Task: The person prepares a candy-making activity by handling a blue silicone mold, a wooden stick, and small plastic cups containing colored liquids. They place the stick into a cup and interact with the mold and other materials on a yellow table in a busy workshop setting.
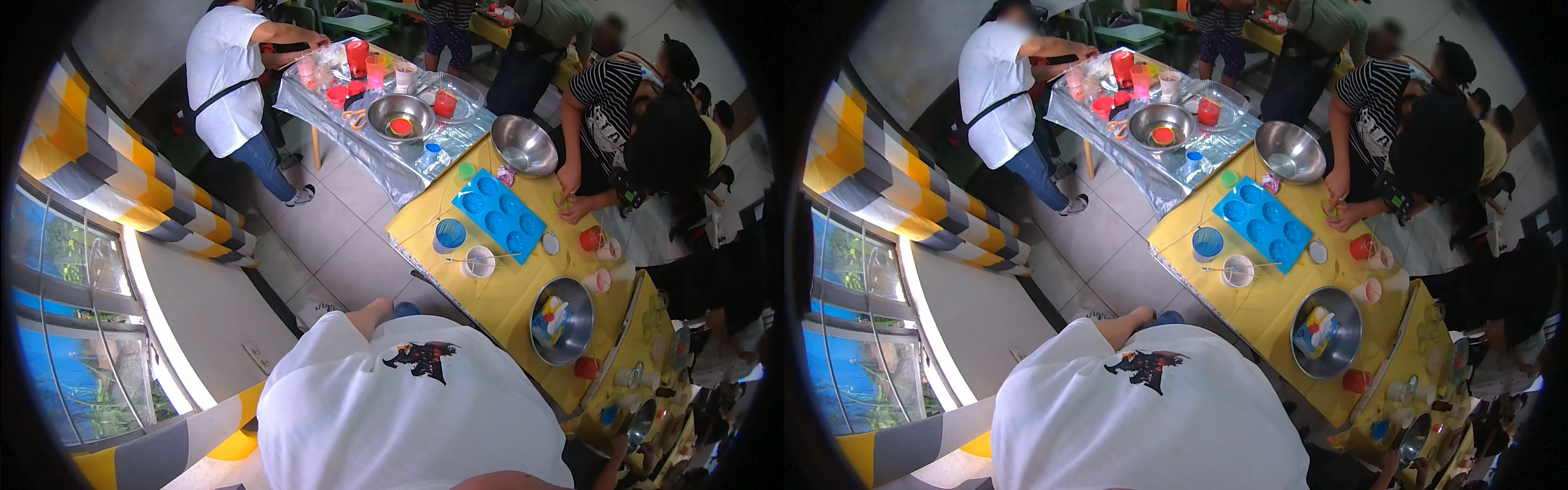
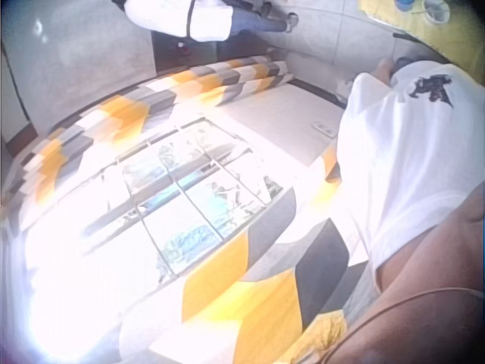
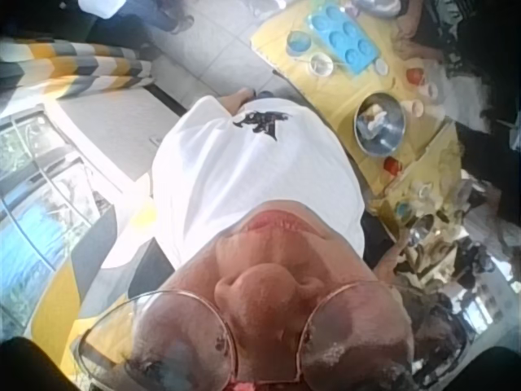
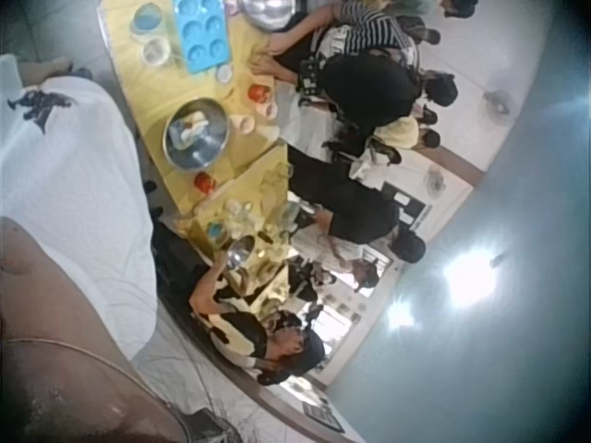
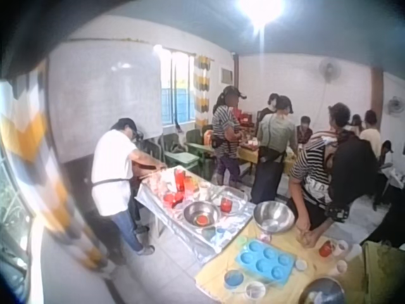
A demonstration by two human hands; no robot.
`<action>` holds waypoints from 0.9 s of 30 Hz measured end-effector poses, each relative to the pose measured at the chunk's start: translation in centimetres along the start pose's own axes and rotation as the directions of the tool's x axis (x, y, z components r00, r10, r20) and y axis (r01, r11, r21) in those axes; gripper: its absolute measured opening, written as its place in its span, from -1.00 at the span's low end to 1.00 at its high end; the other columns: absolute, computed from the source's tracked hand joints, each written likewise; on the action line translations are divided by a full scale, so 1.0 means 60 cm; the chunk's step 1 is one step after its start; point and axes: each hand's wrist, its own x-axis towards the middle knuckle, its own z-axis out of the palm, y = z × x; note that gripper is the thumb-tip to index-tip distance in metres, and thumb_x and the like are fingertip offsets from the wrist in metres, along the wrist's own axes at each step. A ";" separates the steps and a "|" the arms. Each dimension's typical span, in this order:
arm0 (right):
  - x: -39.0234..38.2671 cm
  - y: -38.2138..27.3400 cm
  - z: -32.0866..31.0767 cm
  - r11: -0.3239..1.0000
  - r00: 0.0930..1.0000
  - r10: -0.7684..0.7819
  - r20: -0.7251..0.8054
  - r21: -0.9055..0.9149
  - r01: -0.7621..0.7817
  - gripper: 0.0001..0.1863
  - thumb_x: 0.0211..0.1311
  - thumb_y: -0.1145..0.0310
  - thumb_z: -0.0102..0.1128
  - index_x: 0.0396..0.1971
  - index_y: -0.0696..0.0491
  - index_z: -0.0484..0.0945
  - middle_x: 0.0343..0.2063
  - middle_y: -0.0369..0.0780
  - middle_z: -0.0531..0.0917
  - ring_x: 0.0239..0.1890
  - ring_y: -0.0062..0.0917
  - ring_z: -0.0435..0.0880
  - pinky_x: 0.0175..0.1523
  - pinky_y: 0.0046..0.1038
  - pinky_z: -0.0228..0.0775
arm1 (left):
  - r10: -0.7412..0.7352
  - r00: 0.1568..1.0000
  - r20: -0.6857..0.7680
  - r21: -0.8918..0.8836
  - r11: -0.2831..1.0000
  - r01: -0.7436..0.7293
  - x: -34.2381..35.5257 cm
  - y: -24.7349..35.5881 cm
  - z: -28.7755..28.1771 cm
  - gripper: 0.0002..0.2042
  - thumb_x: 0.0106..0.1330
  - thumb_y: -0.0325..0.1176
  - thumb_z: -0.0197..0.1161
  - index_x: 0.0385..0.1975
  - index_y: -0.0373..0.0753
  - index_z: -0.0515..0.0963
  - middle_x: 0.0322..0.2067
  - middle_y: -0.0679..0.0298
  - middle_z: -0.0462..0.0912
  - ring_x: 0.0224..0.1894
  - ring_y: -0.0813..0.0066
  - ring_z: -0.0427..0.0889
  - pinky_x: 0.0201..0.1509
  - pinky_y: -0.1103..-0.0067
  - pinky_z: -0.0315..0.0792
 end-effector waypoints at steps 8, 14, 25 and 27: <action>-0.089 -0.239 0.071 0.911 0.998 -0.033 -0.052 0.409 0.051 -0.62 0.00 0.25 0.13 -0.16 0.08 0.62 -0.15 -0.02 0.63 -0.03 -0.16 0.57 0.06 -0.26 0.39 | 0.003 1.000 -0.017 0.001 1.000 -0.003 -0.015 0.002 -0.010 -0.67 0.06 -0.16 0.23 -0.18 -0.12 0.63 -0.17 0.06 0.64 -0.11 0.08 0.62 0.00 0.33 0.48; -0.241 -0.622 0.171 0.554 0.882 -0.457 0.119 0.813 0.177 -0.62 0.00 0.24 0.13 -0.16 0.08 0.63 -0.15 -0.02 0.63 -0.03 -0.16 0.58 0.05 -0.26 0.40 | 0.327 0.945 0.017 0.191 0.927 -0.324 0.033 -0.020 -0.006 -0.71 0.17 -0.19 0.09 -0.32 -0.25 0.64 -0.26 -0.07 0.63 -0.14 -0.04 0.60 -0.05 0.24 0.46; -0.309 -0.820 0.057 0.537 0.820 -0.564 0.099 0.798 0.273 -0.57 -0.10 0.37 0.08 -0.11 0.02 0.60 -0.14 -0.05 0.63 -0.06 -0.17 0.59 -0.02 -0.20 0.42 | 0.212 0.977 -0.012 0.200 0.958 -0.206 0.106 0.150 -0.095 -0.70 0.13 -0.16 0.15 -0.29 -0.22 0.64 -0.25 -0.06 0.63 -0.12 -0.02 0.60 -0.03 0.26 0.45; -0.320 -0.818 0.064 0.544 0.828 -0.548 0.116 0.801 0.248 -0.56 -0.11 0.37 0.09 -0.11 0.02 0.60 -0.14 -0.05 0.62 -0.07 -0.18 0.59 -0.02 -0.20 0.42 | 0.229 0.973 0.012 0.222 0.948 -0.226 0.113 0.171 -0.094 -0.70 0.13 -0.16 0.16 -0.28 -0.22 0.64 -0.25 -0.05 0.63 -0.11 -0.02 0.60 -0.02 0.27 0.45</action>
